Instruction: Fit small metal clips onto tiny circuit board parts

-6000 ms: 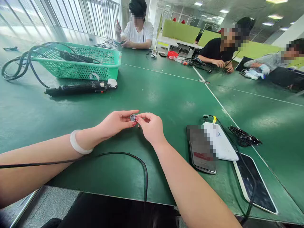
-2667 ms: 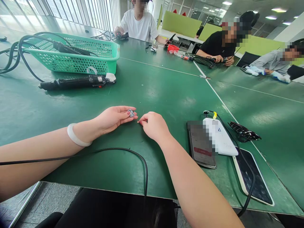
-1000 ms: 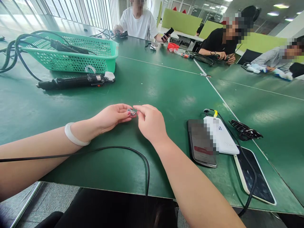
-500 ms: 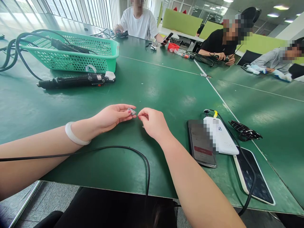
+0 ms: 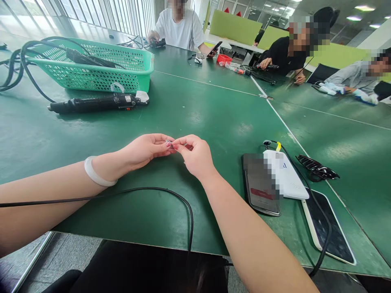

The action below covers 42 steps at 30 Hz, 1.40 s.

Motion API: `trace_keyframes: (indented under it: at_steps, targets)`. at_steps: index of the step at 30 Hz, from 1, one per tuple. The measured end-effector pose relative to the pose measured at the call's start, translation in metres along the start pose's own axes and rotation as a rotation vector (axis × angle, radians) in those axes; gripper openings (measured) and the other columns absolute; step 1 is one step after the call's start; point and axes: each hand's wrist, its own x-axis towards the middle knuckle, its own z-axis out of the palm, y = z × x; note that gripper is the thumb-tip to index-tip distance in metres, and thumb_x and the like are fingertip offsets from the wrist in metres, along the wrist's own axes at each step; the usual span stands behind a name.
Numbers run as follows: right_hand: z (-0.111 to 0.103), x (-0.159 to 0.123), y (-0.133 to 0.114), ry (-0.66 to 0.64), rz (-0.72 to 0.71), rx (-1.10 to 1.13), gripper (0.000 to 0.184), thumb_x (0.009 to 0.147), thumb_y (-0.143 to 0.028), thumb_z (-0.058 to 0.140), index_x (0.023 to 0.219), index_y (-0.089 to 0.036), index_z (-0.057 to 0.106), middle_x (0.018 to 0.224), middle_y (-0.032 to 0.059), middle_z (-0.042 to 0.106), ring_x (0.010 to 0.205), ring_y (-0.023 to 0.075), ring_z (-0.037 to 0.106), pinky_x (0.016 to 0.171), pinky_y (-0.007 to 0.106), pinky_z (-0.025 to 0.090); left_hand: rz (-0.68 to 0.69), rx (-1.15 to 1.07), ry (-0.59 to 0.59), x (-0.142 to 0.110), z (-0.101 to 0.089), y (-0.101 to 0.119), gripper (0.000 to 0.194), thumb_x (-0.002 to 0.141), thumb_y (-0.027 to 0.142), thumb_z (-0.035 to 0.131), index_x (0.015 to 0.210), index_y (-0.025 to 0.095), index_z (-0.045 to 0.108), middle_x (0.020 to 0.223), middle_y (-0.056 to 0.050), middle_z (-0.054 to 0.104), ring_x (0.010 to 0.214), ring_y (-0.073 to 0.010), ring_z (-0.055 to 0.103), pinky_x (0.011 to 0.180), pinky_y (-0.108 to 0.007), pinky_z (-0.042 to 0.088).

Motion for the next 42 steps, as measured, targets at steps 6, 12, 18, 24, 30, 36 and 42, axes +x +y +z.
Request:
trace_keyframes:
  at_steps: [6,12,18,24,30,36,42]
  targets:
    - [-0.001,-0.001,-0.002,0.025,-0.042,-0.061,0.008,0.074,-0.024,0.065,0.075,-0.020,0.072,0.079,0.0012,0.065,0.075,0.0132,0.059,0.071,0.029,0.047,0.003,-0.004,-0.005,0.000,0.000,0.000,0.019,0.075,0.023,0.070,0.089,0.011,0.066,0.084,-0.006,0.067,0.084,-0.0124,0.063,0.090,-0.032,0.046]
    - [0.001,-0.003,-0.004,0.064,-0.064,-0.092,0.009,0.074,-0.025,0.064,0.077,-0.022,0.073,0.080,0.0009,0.065,0.066,0.0105,0.054,0.063,0.027,0.046,-0.006,-0.037,-0.002,-0.001,0.001,0.003,0.017,0.074,0.021,0.071,0.086,0.011,0.066,0.082,-0.006,0.067,0.082,-0.0117,0.063,0.087,-0.030,0.046]
    - [-0.001,0.003,0.004,-0.015,0.041,0.021,0.022,0.069,-0.033,0.068,0.087,-0.021,0.070,0.069,-0.0025,0.058,0.056,0.0087,0.048,0.055,0.025,0.043,-0.020,-0.052,-0.054,-0.004,0.004,0.008,0.023,0.071,0.017,0.072,0.091,0.011,0.065,0.084,-0.006,0.069,0.083,-0.0124,0.064,0.085,-0.030,0.046]
    - [-0.025,0.006,0.002,-0.117,0.057,-0.161,0.022,0.066,-0.033,0.070,0.085,-0.020,0.069,0.066,-0.0032,0.057,0.055,0.0086,0.046,0.055,0.026,0.039,-0.020,-0.056,-0.005,-0.003,0.006,0.006,0.023,0.071,0.014,0.072,0.092,0.011,0.062,0.081,-0.005,0.068,0.081,-0.0126,0.065,0.084,-0.031,0.046]
    - [-0.041,0.003,0.003,-0.357,0.082,-0.632,0.011,0.069,-0.022,0.064,0.078,-0.025,0.070,0.069,-0.0030,0.056,0.056,0.0093,0.047,0.054,0.025,0.036,-0.026,0.032,0.106,-0.003,0.008,0.009,0.021,0.075,0.017,0.068,0.094,0.011,0.061,0.082,-0.004,0.066,0.071,-0.0099,0.063,0.078,-0.029,0.048]
    - [-0.034,0.006,0.010,-0.349,-0.005,-0.701,0.016,0.077,-0.021,0.054,0.066,-0.021,0.066,0.074,-0.0001,0.059,0.063,0.0113,0.050,0.058,0.026,0.038,-0.046,0.055,0.099,-0.005,0.010,0.010,0.027,0.076,0.015,0.066,0.102,0.010,0.059,0.082,-0.006,0.067,0.069,-0.0099,0.062,0.074,-0.028,0.048]
    - [-0.036,0.005,0.007,-0.386,-0.004,-0.728,0.010,0.075,-0.022,0.059,0.068,-0.023,0.067,0.073,-0.0006,0.059,0.063,0.0117,0.050,0.056,0.026,0.037,-0.047,0.059,0.103,-0.005,0.009,0.008,0.023,0.078,0.014,0.065,0.100,0.009,0.060,0.080,-0.005,0.067,0.068,-0.0095,0.062,0.073,-0.028,0.047]
